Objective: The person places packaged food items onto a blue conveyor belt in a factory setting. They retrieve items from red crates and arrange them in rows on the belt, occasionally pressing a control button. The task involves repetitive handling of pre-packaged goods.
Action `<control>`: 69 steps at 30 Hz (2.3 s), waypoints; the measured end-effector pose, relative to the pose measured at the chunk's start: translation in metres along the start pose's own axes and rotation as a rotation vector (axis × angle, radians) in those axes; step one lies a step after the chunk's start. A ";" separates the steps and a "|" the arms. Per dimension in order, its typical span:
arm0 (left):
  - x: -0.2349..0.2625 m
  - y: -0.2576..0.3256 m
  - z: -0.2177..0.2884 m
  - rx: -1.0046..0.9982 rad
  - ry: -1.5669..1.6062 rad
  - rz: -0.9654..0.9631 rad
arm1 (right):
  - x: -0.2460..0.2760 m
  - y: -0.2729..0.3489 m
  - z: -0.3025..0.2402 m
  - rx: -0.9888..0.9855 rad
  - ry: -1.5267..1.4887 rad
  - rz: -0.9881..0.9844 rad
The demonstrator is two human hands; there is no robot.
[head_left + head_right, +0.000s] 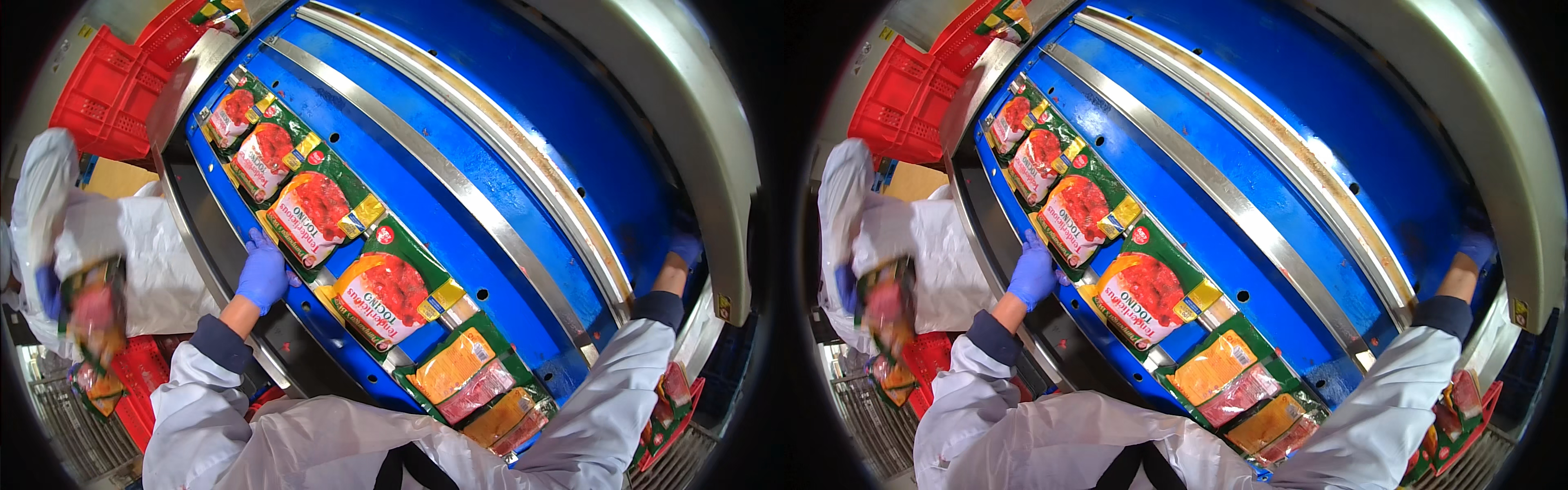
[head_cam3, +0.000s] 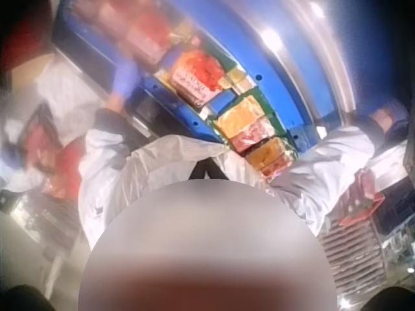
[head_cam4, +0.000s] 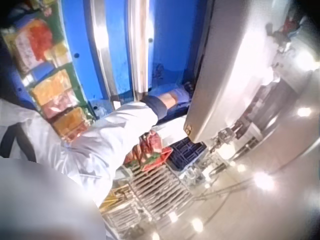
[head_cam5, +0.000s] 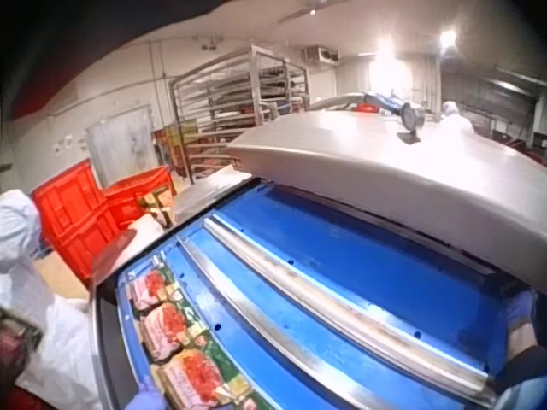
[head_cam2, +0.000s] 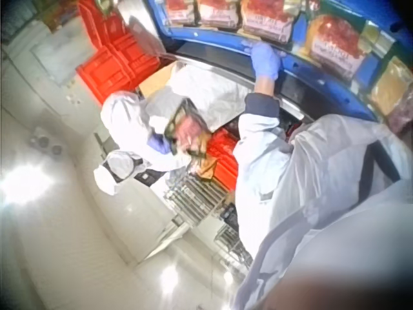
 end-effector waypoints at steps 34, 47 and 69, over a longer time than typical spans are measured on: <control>0.027 0.239 0.131 -0.755 1.638 -1.153 | 0.009 0.647 0.076 -0.238 -0.064 -0.369; 0.026 0.235 0.133 -0.759 1.663 -1.079 | -0.008 0.692 0.084 -0.669 -0.232 -0.450; 0.026 0.176 0.140 -0.606 1.661 -0.640 | -0.003 0.654 0.112 -0.573 -0.134 -0.492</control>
Point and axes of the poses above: each hand's wrist, its own y-axis away from the middle knuckle, its own x-axis out of the back of the hand, z = x × y, the point moved 5 cm from there along -y, towards the middle knuckle, and after that the axes turned 8 degrees about -y, right-handed, at the moved point
